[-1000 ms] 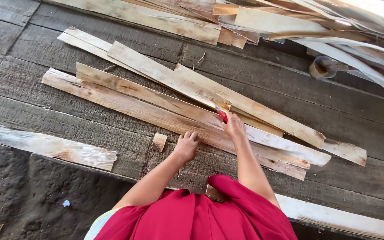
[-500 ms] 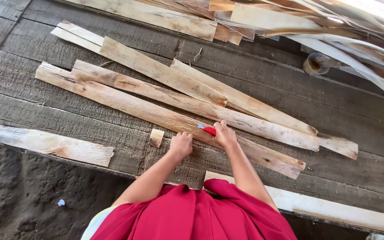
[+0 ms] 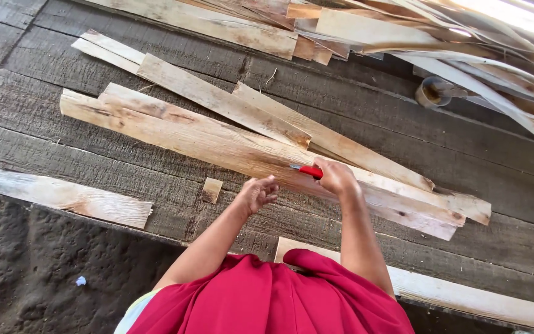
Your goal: Cutting and scoring thin wood strips using a utility knife on a wooden floor.
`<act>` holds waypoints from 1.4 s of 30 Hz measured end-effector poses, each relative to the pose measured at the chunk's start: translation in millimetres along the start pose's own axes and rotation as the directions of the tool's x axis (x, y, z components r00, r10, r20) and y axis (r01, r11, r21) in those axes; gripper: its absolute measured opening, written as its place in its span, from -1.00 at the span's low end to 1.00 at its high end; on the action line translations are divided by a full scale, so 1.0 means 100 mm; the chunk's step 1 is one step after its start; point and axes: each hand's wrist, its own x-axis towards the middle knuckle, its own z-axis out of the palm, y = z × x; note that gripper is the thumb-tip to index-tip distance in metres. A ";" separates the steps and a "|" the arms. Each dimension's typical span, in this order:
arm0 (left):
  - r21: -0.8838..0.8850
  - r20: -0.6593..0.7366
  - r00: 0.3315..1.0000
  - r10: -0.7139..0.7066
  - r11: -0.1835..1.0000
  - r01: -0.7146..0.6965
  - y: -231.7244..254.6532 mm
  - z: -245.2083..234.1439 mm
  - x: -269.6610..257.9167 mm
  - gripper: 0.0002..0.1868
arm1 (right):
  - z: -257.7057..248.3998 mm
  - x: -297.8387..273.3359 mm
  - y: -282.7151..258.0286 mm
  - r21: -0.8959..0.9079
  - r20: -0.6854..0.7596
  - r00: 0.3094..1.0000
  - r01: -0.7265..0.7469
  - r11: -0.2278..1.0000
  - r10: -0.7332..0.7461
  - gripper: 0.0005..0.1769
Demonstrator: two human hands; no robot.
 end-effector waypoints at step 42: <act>0.222 -0.265 0.739 0.620 0.785 -0.578 0.18 0.10 0.48 -0.75 | 0.19 -0.35 0.18 0.225 -0.306 0.952 0.055 0.973 0.017 -0.46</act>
